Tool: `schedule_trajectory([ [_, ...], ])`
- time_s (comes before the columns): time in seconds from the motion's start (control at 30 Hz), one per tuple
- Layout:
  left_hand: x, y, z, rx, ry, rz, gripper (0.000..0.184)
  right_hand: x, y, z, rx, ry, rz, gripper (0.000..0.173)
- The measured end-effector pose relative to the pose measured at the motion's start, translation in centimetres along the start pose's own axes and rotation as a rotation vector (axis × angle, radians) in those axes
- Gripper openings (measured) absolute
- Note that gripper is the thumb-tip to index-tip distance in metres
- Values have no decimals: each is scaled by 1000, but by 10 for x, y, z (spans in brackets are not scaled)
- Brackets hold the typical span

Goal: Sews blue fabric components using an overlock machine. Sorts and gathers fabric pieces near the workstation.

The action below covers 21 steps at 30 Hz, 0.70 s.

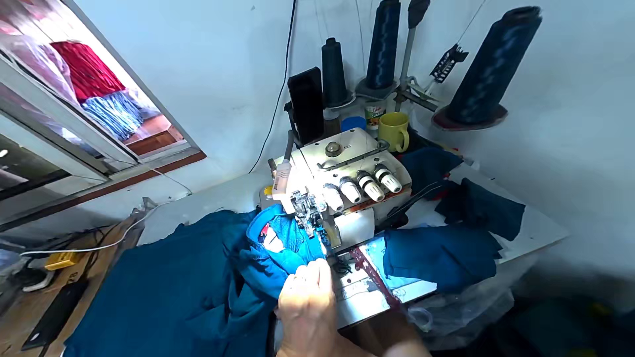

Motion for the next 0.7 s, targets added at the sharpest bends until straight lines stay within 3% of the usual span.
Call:
schedule_trajectory([
  [0.1, 2, 3, 4, -13, -7, 11, 20, 3, -8, -5, -17, 126, 10, 44],
  [0.23, 11, 8, 3, -81, -12, -97, 25, -4, -16, -14, 104, 409, 168, 39],
  [0.33, 14, 9, -1, -120, 16, -156, 31, -9, -12, -18, 91, 318, 273, 36],
  [0.47, 15, 8, -2, -123, 45, -177, 32, -7, -13, -16, 58, 341, 241, 40],
  [0.6, 20, 10, -4, -126, 8, -243, 26, 28, -44, -26, -127, 82, 234, 28],
  [0.7, 12, 9, -2, -130, -5, -260, 25, -8, -13, -16, 42, 331, 223, 39],
])
Point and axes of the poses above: each hand's wrist, its own z-axis towards the middle knuckle, its own x-axis out of the palm, y = z × x, the point moved 1 cm from there along z, towards the middle knuckle, and after that the axes turned 9 degrees about z, right-handed, at the moved point
